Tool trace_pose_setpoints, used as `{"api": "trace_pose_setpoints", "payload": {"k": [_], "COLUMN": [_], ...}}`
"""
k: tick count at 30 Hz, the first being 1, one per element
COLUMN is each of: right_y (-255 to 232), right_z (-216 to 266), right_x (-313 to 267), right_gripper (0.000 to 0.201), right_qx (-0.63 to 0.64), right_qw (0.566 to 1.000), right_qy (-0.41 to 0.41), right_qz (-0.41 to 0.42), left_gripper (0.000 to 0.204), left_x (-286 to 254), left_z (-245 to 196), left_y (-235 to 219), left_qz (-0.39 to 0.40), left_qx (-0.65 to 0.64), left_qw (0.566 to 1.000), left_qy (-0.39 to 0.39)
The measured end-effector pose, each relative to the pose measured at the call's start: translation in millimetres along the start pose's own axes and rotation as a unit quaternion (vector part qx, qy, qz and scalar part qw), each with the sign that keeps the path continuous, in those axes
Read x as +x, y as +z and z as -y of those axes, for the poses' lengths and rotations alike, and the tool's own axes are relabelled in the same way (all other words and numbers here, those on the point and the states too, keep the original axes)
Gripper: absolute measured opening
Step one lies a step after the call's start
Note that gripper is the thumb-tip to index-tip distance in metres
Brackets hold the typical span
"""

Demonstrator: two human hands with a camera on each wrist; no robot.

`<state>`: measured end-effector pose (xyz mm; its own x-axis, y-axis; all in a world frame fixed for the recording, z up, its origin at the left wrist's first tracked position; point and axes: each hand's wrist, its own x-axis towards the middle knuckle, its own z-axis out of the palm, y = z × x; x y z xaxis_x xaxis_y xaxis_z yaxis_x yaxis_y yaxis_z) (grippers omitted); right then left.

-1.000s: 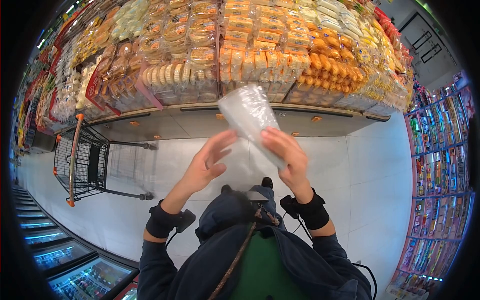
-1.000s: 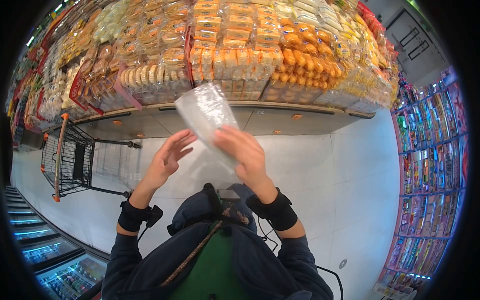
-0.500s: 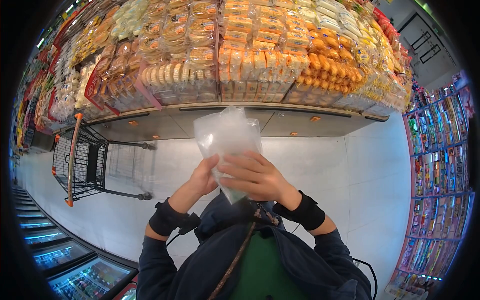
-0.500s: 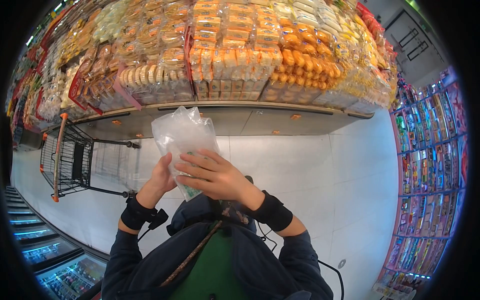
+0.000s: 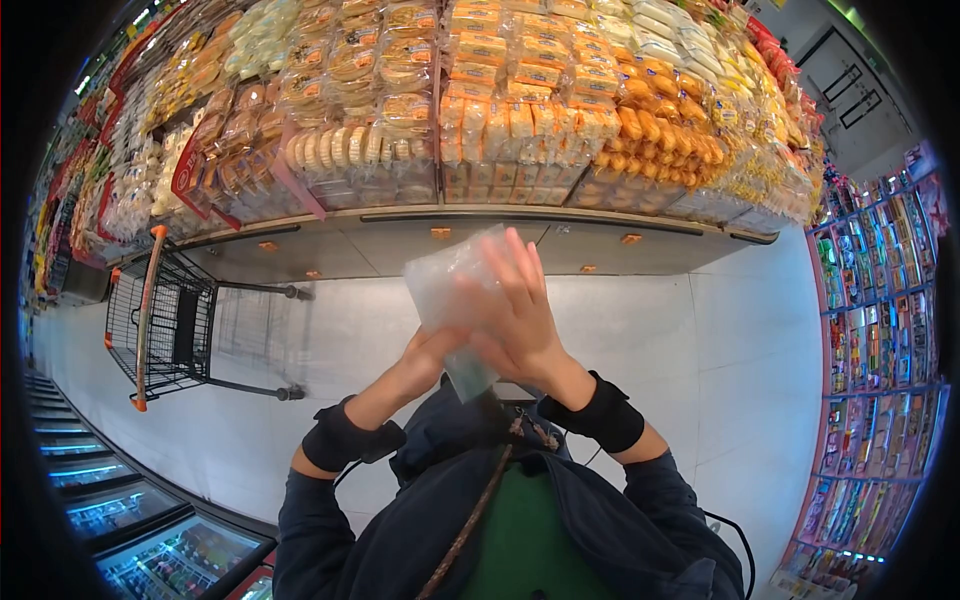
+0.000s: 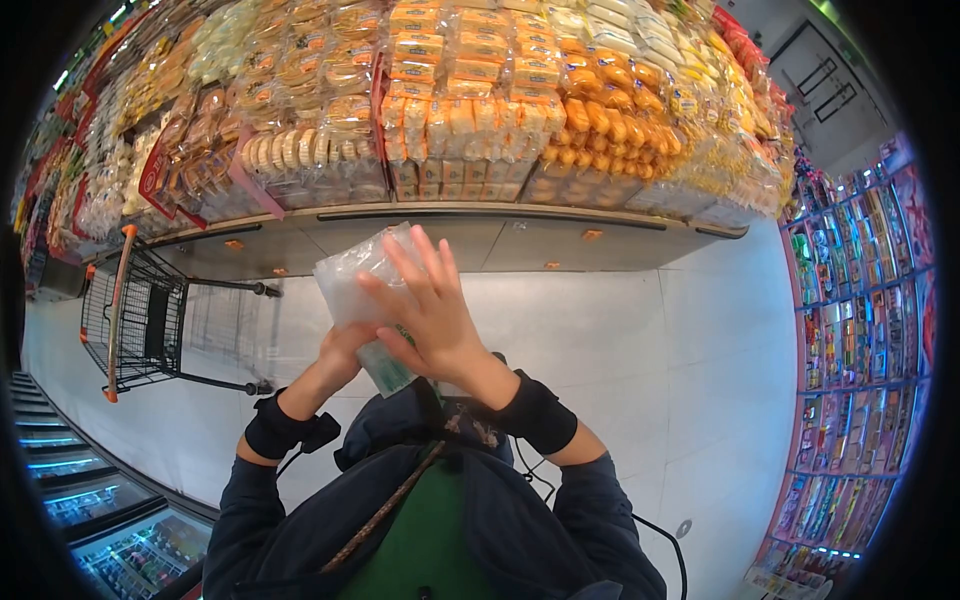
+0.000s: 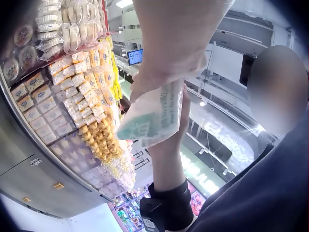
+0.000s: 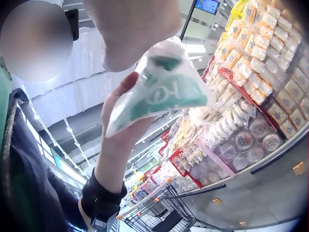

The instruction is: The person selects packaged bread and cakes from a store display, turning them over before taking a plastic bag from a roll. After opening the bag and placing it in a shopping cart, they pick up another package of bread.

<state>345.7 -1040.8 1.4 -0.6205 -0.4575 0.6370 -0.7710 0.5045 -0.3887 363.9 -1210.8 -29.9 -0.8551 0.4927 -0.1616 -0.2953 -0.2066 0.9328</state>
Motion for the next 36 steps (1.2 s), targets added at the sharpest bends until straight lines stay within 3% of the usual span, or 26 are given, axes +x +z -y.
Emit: {"api": "trace_pose_setpoints", "payload": {"k": [2,5,8,17,23,26,29,32,35,36], "right_y": [3,10,12,22,32,32,30,20,7,3], "right_z": [-6,-8,-8,-7,-9,-9,-9,-6,2,-4], "right_x": [-1,1,1,-3,-7,-8,-7,0,1,-2], "right_gripper": [0.060,0.058,0.056,0.055,0.055,0.056,0.058,0.061,0.056,0.051], "right_qx": [0.033,0.059,0.054,0.068,0.033,0.031,0.008,0.109,0.286,0.360], "right_qw": [0.999,0.997,0.998,0.998,0.999,0.999,0.999,0.990,0.915,0.880], "right_qy": [0.005,-0.018,-0.009,-0.003,0.015,0.018,0.033,0.070,0.276,0.310], "right_qz": [-0.011,-0.035,-0.014,-0.015,-0.017,-0.022,0.001,-0.056,-0.066,-0.001], "left_gripper": [0.047,0.064,0.070,0.088,0.087,0.088,0.078,0.058,0.043,0.040], "left_x": [-3,-4,-5,-5,-1,-1,-2,-1,0,-1], "left_z": [0,-11,-7,-6,-7,-6,3,5,4,4], "left_y": [4,16,8,11,10,11,3,-1,-5,-8], "left_qz": [0.044,0.009,0.065,0.066,0.077,0.054,0.039,0.039,-0.043,-0.054], "left_qx": [-0.001,-0.051,-0.090,-0.151,-0.023,-0.042,-0.159,-0.193,-0.107,-0.116], "left_qw": [0.998,0.996,0.992,0.985,0.992,0.995,0.986,0.978,0.986,0.984], "left_qy": [0.052,0.078,0.054,0.055,0.101,0.074,0.011,0.071,0.120,0.120]}}
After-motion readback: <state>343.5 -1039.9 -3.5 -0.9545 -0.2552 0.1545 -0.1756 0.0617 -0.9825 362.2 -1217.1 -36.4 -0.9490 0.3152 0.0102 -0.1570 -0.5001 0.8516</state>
